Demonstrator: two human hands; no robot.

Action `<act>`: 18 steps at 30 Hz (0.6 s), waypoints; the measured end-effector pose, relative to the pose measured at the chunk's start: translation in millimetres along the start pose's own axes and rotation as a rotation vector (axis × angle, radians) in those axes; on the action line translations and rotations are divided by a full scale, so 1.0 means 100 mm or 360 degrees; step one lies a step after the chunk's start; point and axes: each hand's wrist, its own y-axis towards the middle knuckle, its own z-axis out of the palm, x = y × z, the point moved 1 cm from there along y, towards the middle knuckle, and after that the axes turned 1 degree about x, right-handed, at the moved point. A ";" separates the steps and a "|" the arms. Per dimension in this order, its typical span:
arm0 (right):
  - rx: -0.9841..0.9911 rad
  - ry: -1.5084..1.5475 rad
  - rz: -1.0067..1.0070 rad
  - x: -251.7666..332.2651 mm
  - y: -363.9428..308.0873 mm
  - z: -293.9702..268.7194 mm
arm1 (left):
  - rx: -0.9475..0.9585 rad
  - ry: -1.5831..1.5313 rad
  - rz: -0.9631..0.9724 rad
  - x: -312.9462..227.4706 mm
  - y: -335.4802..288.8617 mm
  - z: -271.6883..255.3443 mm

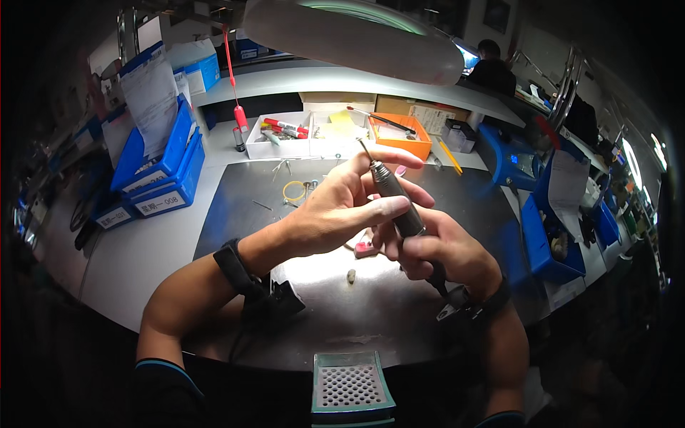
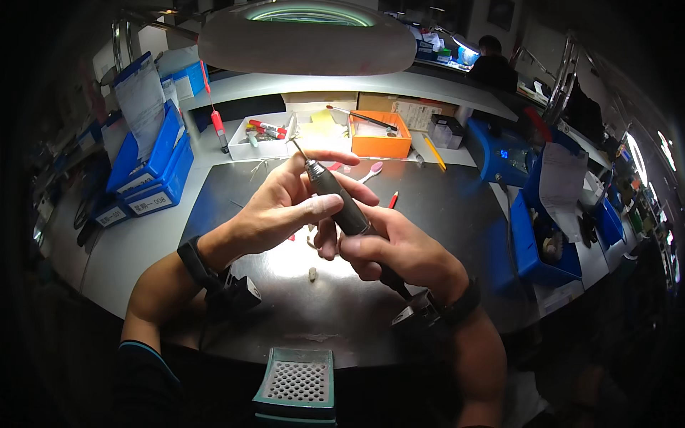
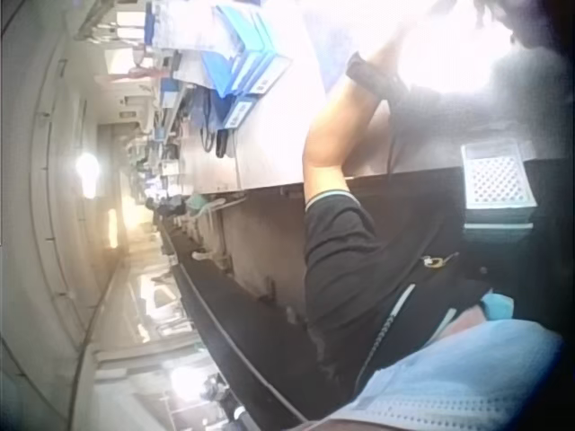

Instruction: Use a rotary micromotor tool to grind and shape a dental crown model.

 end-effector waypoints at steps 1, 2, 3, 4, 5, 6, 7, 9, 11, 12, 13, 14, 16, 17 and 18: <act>0.0137 0.0028 -0.0016 -0.01 0.01 0.01 | 0.0010 0.0024 0.0026 0.00 0.00 0.02; 0.0231 -0.0011 -0.0022 -0.02 0.04 0.02 | -0.0070 0.0013 0.0030 0.00 0.00 0.03; 0.0014 -0.0141 0.0013 -0.06 0.07 0.02 | -0.0150 0.0001 0.0031 0.02 -0.01 0.05; -0.0115 -0.0386 -0.0133 -0.09 0.09 0.04 | -0.0198 -0.0033 0.0082 0.04 -0.02 0.07; -0.0443 -0.0835 -0.0374 -0.16 0.11 0.08 | -0.0325 0.0074 0.0217 0.08 -0.01 0.11; -0.0701 -0.1306 -0.0620 -0.20 0.11 0.13 | -0.0375 0.0039 0.0170 0.10 -0.01 0.11; -0.0904 -0.1822 -0.0683 -0.27 0.16 0.16 | -0.0417 0.0007 0.0128 0.13 -0.01 0.11; -0.0880 -0.1795 -0.0761 -0.31 0.17 0.15 | -0.0516 -0.0025 0.0087 0.16 -0.02 0.11; -0.0851 -0.1722 -0.0679 -0.30 0.15 0.08 | -0.0524 0.0208 -0.0020 0.18 -0.07 0.06; -0.0809 -0.1692 -0.0754 -0.30 0.16 0.05 | -0.0519 0.0327 -0.0068 0.19 -0.12 0.02; -0.0804 -0.1634 -0.0851 -0.28 0.16 0.00 | -0.0381 0.0570 -0.0267 0.19 -0.21 -0.04; -0.0781 -0.1588 -0.0907 -0.26 0.19 -0.06 | -0.0377 0.0630 -0.0425 0.21 -0.31 -0.06; -0.0870 -0.1503 -0.0766 -0.20 0.22 -0.21 | -0.0047 0.0901 -0.0613 0.27 -0.52 -0.13; -0.0899 -0.1619 -0.0809 -0.18 0.27 -0.27 | 0.0032 0.1154 -0.0204 0.32 -0.55 -0.14; -0.0904 -0.1710 -0.0911 -0.14 0.32 -0.33 | 0.0113 0.1496 0.0129 0.36 -0.60 -0.15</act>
